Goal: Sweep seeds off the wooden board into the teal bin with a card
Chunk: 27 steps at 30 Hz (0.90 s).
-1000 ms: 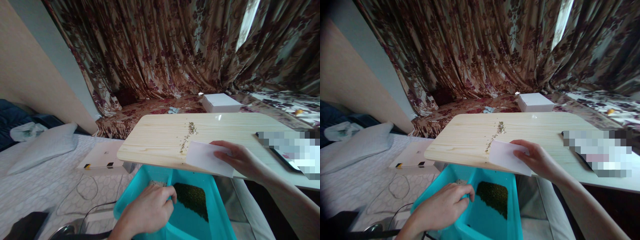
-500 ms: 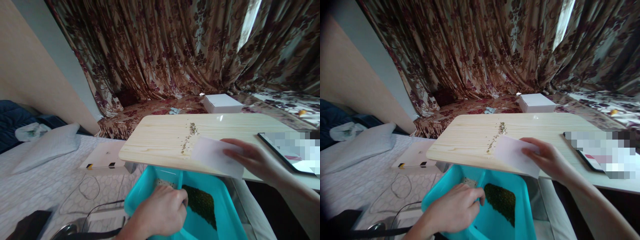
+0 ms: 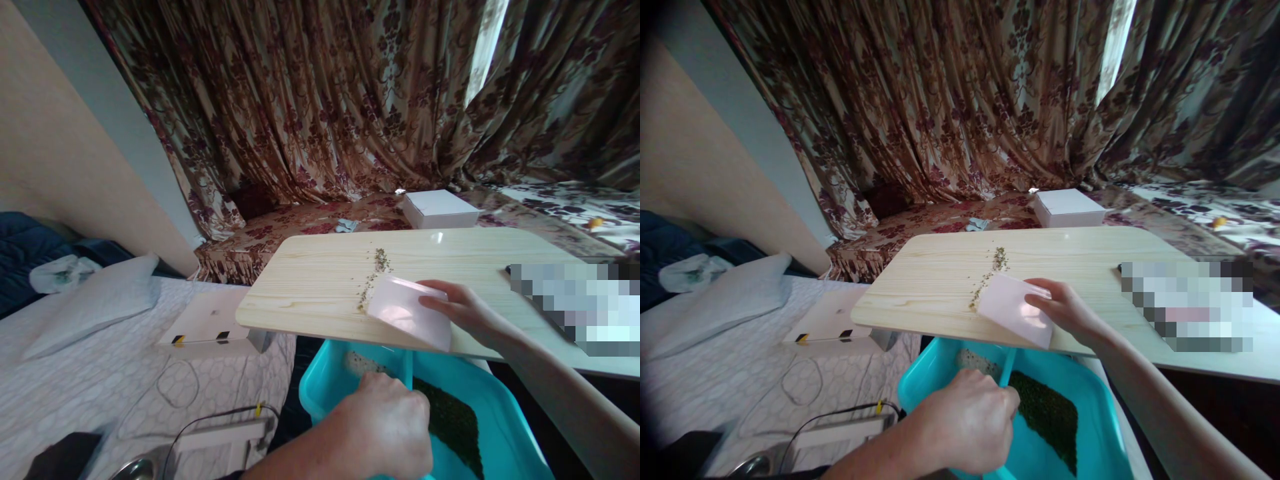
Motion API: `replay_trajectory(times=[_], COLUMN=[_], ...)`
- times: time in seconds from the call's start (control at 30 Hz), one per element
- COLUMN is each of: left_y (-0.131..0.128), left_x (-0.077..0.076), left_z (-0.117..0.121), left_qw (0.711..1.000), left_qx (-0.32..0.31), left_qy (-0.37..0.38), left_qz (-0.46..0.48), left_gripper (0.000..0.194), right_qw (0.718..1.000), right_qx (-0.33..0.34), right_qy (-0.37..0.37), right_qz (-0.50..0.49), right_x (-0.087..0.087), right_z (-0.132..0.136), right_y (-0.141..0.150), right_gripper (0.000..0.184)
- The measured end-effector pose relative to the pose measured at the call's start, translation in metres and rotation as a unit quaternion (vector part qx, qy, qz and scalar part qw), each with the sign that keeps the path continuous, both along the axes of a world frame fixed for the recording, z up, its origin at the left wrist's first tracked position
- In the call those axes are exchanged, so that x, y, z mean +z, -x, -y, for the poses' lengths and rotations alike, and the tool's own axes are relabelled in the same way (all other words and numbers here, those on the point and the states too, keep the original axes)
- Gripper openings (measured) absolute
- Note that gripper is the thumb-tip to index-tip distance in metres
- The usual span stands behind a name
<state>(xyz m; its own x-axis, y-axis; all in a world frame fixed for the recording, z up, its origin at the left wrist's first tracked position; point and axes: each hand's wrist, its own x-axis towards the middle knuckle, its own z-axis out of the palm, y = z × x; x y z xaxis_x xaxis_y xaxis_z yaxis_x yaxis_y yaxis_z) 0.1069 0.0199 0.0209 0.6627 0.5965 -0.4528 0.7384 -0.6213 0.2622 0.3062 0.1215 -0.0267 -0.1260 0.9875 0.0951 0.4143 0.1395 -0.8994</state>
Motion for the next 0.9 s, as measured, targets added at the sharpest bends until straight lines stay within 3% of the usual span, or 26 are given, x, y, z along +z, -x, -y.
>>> replay_trajectory(times=[0.23,0.43,0.57,0.77,0.9], left_y=[0.001,0.002,0.003,0.003,0.020], left_x=[0.004,0.001,0.001,0.003,-0.008], left_z=[0.002,0.001,0.002,0.000,0.000], left_qw=[1.000,1.000,1.000,1.000,0.999], left_qx=[-0.002,-0.007,-0.008,-0.004,0.015], left_qy=[-0.004,-0.007,-0.009,-0.005,-0.027], left_qz=[-0.003,-0.004,-0.003,-0.011,0.012], left_gripper=[0.032,0.031,0.031,0.032,0.032], right_qw=[0.995,0.999,1.000,0.999,0.996], right_qx=[0.090,0.035,0.007,0.035,0.082], right_qy=[0.045,0.001,-0.013,-0.005,-0.016], right_qz=[0.000,-0.001,0.000,0.003,0.024], right_x=[0.004,0.014,0.009,-0.002,0.005], right_z=[0.011,0.009,0.004,-0.001,0.005], right_y=[0.026,0.012,0.010,0.038,0.049], right_gripper=[0.041,0.041,0.037,0.040,0.037])
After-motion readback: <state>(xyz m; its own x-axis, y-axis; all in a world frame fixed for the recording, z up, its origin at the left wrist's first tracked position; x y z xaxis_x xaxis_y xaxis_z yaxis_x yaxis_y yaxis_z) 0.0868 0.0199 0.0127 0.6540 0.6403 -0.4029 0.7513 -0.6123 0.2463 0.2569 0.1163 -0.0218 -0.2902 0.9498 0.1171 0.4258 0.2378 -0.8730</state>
